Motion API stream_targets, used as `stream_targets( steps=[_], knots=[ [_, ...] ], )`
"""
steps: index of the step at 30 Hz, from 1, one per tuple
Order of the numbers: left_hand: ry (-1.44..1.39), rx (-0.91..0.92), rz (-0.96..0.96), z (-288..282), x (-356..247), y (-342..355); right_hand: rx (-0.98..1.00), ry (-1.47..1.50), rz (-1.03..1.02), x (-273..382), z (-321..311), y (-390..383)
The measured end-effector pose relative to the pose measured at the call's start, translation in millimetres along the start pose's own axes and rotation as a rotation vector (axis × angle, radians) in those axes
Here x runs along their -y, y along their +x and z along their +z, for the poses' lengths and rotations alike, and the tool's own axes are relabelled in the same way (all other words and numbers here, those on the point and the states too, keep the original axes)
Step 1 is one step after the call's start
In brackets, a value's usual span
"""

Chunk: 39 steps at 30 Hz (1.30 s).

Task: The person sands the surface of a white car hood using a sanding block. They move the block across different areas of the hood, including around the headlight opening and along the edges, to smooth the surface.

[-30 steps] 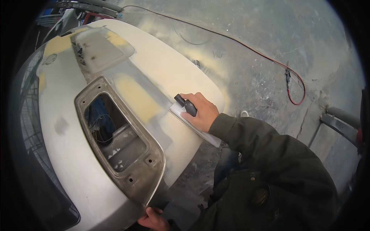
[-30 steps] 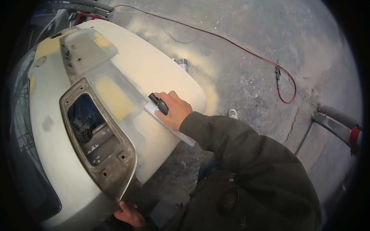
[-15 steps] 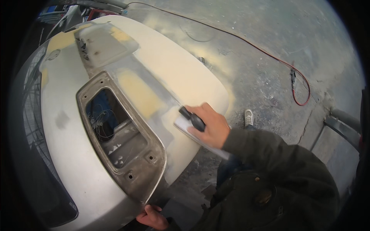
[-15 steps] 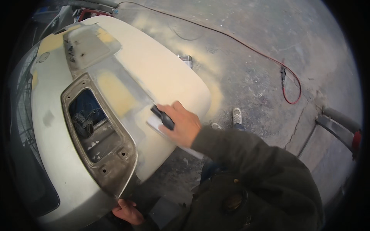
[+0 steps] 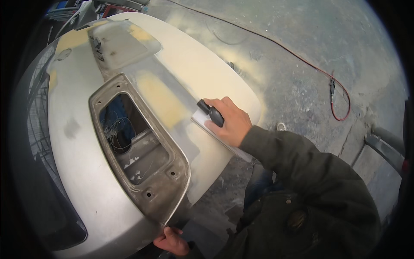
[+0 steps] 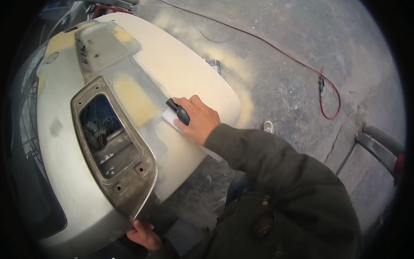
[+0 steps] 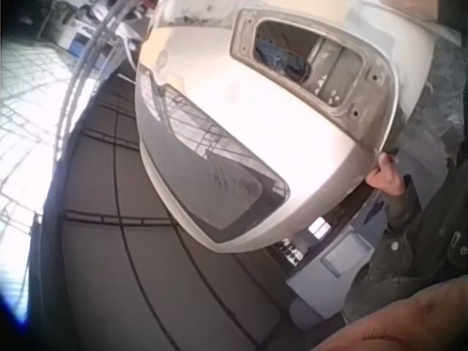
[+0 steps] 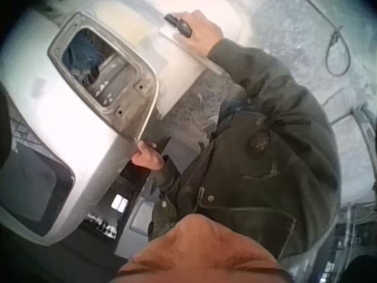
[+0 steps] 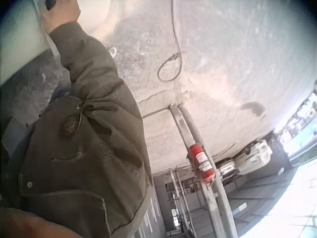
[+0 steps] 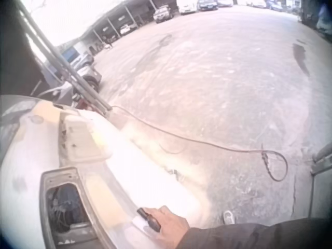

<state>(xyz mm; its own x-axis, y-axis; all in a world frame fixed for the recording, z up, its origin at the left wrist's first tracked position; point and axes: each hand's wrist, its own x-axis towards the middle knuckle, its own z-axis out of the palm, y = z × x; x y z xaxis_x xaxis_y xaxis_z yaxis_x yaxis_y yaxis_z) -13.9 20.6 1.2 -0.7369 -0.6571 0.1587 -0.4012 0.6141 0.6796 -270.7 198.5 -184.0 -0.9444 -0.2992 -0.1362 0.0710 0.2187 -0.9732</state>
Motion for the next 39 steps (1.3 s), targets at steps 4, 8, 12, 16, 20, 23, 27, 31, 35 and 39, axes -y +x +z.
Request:
stream_targets(
  steps=[4, 8, 12, 16, 20, 23, 27, 31, 35, 39],
  knots=[
    [0.005, -0.066, 0.022, -7, 17, -1, 0.048, 0.006, -0.062, -3, 0, -31],
    [0.040, -0.028, 0.030, -3, 5, -2, 0.008, -0.023, -0.012, -2, 1, -15],
    [0.084, -0.040, 0.011, -12, 17, -2, 0.018, -0.005, 0.038, -6, 2, -5],
    [0.069, -0.038, 0.015, -5, 10, -1, 0.016, -0.030, -0.032, -10, 0, -23],
    [0.046, -0.057, 0.022, -3, 10, -2, -0.003, -0.040, 0.053, -10, 4, 1],
    [0.040, -0.042, 0.036, -7, 12, -1, 0.013, -0.052, 0.023, -13, 2, -18],
    [0.043, 0.022, 0.024, -13, 14, -1, 0.012, -0.065, 0.028, -11, -1, -9],
    [0.031, -0.030, 0.026, -5, 9, 1, 0.006, -0.048, 0.049, -10, -2, -11],
    [0.017, -0.019, 0.029, -9, 14, 0, -0.015, -0.003, -0.046, -13, 1, -40],
    [0.017, 0.000, 0.011, -11, 20, 4, -0.035, -0.026, -0.075, -9, 2, 0]
  ],
)
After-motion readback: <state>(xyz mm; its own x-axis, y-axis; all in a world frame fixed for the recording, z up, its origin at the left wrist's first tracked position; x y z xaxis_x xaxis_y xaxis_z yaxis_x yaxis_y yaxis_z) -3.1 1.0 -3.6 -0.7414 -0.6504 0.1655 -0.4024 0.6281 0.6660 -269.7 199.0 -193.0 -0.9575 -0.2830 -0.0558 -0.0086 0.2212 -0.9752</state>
